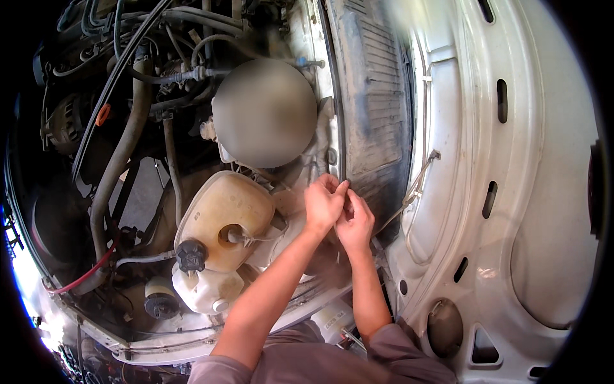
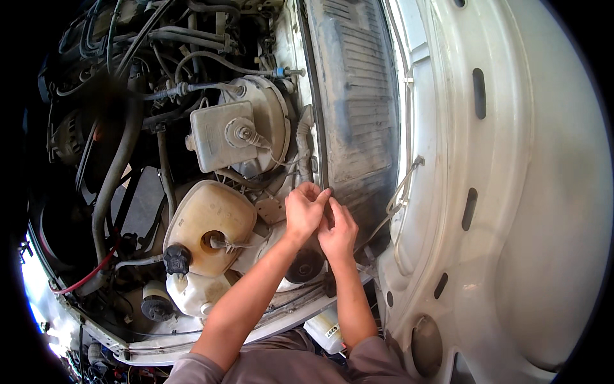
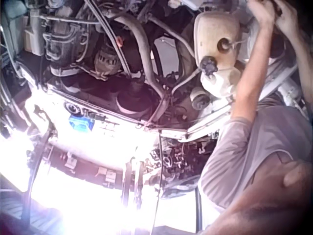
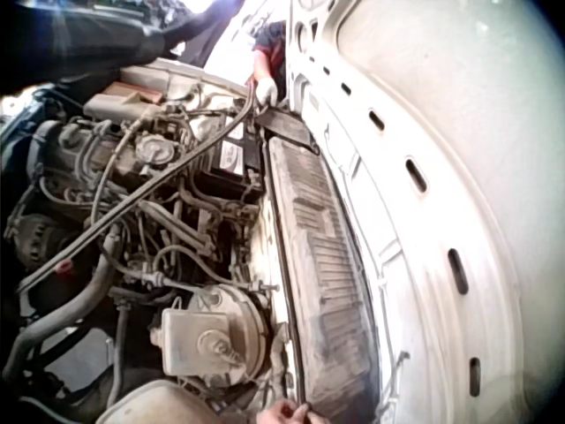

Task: The person works on a car, first pressing down on a plastic trim piece near the base of the windshield and then securing a wire or cable along the inner edge of the engine bay near the fender by hand.

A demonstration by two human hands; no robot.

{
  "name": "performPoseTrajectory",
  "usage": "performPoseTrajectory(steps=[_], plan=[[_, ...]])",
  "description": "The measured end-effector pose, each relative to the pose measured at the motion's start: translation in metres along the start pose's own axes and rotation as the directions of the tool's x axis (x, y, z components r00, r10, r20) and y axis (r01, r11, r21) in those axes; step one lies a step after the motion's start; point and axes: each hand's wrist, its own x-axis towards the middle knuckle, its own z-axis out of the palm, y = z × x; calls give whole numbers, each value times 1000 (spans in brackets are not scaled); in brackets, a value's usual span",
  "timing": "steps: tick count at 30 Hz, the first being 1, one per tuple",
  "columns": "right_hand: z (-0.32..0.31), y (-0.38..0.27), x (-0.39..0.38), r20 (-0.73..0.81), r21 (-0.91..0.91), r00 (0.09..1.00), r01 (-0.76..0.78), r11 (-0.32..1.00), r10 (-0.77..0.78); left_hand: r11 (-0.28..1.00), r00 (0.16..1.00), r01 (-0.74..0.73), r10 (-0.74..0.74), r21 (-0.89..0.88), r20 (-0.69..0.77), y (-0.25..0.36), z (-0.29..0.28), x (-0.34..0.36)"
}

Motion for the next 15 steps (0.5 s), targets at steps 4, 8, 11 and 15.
performPoseTrajectory(steps=[4, 8, 11, 15], plan=[[-4, 4, -1, 45, -51, 999, 32, 998, -29, 999, 1000, -19, 18, 41, 7, 4, -1, 3], [-3, 2, -1, 34, -43, 999, -13, 999, 14, 979, 998, -56, 50, 195, 36, 4, -4, 8], [2, 9, 1, 12, 93, 1000, -23, 995, 22, 971, 998, -46, 32, 235, 62, 7, -8, 15], [2, 15, -1, 51, 185, 994, -104, 977, 96, 956, 992, -28, -9, 290, 125, 2, -13, 24]])
